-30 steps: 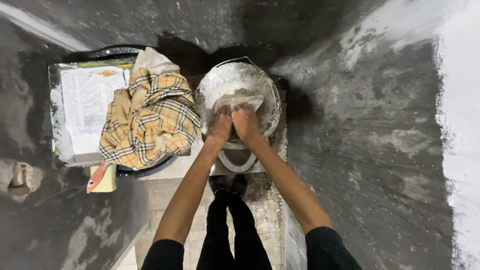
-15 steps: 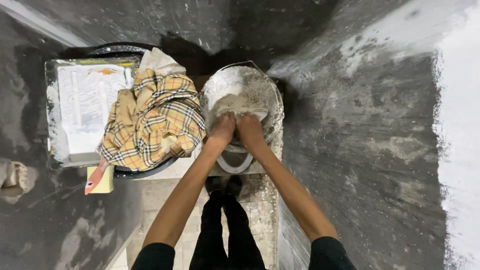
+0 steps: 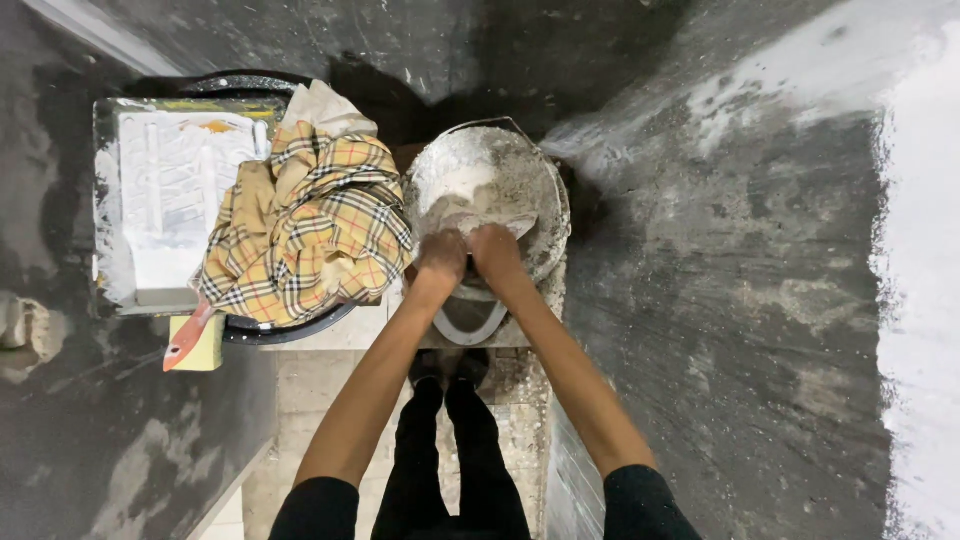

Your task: The person applies filler onto a wall by scooping compound from a bucket with a spreader and smoothing it across the wall surface.

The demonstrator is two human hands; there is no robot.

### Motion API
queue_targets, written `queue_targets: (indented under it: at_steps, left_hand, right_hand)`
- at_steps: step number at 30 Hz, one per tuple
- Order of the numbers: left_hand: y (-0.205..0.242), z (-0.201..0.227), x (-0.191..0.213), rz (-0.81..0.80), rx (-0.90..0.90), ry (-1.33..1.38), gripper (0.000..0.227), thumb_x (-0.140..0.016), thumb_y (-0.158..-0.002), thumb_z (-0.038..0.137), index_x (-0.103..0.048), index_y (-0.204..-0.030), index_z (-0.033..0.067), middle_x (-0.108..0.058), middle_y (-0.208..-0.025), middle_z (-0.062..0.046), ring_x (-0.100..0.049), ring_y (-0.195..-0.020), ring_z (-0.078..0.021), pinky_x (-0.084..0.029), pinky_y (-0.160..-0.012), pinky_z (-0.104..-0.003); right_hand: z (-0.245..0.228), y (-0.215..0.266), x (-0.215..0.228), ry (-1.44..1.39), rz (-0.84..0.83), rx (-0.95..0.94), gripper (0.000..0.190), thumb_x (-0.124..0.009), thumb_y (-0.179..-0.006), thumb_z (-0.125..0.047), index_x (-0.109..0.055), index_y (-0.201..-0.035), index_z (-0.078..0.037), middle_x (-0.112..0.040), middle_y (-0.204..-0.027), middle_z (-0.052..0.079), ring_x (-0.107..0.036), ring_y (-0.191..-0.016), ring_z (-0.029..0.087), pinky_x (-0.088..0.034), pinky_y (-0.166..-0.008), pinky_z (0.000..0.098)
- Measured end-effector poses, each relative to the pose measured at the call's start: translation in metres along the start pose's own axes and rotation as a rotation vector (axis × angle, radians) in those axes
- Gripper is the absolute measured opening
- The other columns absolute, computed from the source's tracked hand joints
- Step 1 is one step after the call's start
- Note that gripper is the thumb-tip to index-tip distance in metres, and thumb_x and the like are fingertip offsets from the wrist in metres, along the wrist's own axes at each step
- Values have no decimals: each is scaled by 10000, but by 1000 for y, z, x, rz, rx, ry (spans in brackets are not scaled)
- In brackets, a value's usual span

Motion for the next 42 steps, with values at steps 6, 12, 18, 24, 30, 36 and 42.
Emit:
queue_targets:
  at_steps: [6,12,18,24,30,36,42]
  left_hand:
    - [11,5,36,352,-63,136,433,-525,-997,137,-520,-1390,-42,-549,-1419,-208,-482,-1348,-339,-388,-1141,-456]
    - [16,11,55,448,-137,-105,566,-578,-839,81,-505,-1390,-22,-556,-1439,-185,-515,-1368,-310,-445,-1141,-409]
    - [35,6,50,21,128,514,375,-482,-1046,118,-503,-1417,67,-645,-1270,-265,-647,-1146,-452,-545,-968,-517]
    - [8,-7,35,70,179,587,321,-541,-1037,138,-540,-1354,86,-662,-1211,-253,-646,-1099,-453,-528,-948,-521]
    - [-27,-10,-1,316,84,172,331,-538,-942,52,-582,-1266,7,-689,-1186,-227,-706,-1068,-396,-598,-897,-470]
    - [0,-4,17,278,108,169,421,-521,-1039,134,-490,-1422,-39,-551,-1426,-215,-516,-1365,-356,-424,-1156,-479]
    - [106,11,120,616,-93,159,894,-602,-850,97,-154,-1610,-52,-159,-1706,-219,-186,-1592,-371,-212,-1309,-478]
  right_hand:
    - [-8,22,64,-265,287,-100,278,-533,-952,-148,-748,-901,21,-704,-1018,285,-670,-989,444,-539,-933,539]
    - [-14,11,60,46,535,30,345,-556,-897,-201,-764,-1020,46,-727,-1134,265,-657,-1093,413,-504,-971,481]
    - [-11,10,48,-28,200,-59,344,-567,-946,-264,-787,-888,-7,-755,-945,210,-671,-1072,378,-498,-1032,475]
    - [-10,-13,24,46,123,-143,332,-558,-979,-267,-795,-928,-39,-757,-985,203,-651,-1107,391,-468,-1016,495]
    - [-10,-4,17,165,428,12,362,-530,-966,-251,-767,-1102,-14,-729,-1192,210,-628,-1194,360,-431,-1085,487]
    - [-3,0,12,60,334,61,342,-515,-970,-199,-754,-1102,8,-708,-1230,221,-620,-1209,382,-411,-1125,502]
    - [4,16,38,-196,299,22,288,-571,-942,-158,-755,-1039,41,-713,-1134,269,-642,-1128,427,-492,-1039,482]
Point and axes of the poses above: each hand's wrist, its own y-axis away from the middle knuckle, its own x-axis out of the back of the hand, z = x × y, the point moved 7 cm from there along -y, towards the middle knuckle
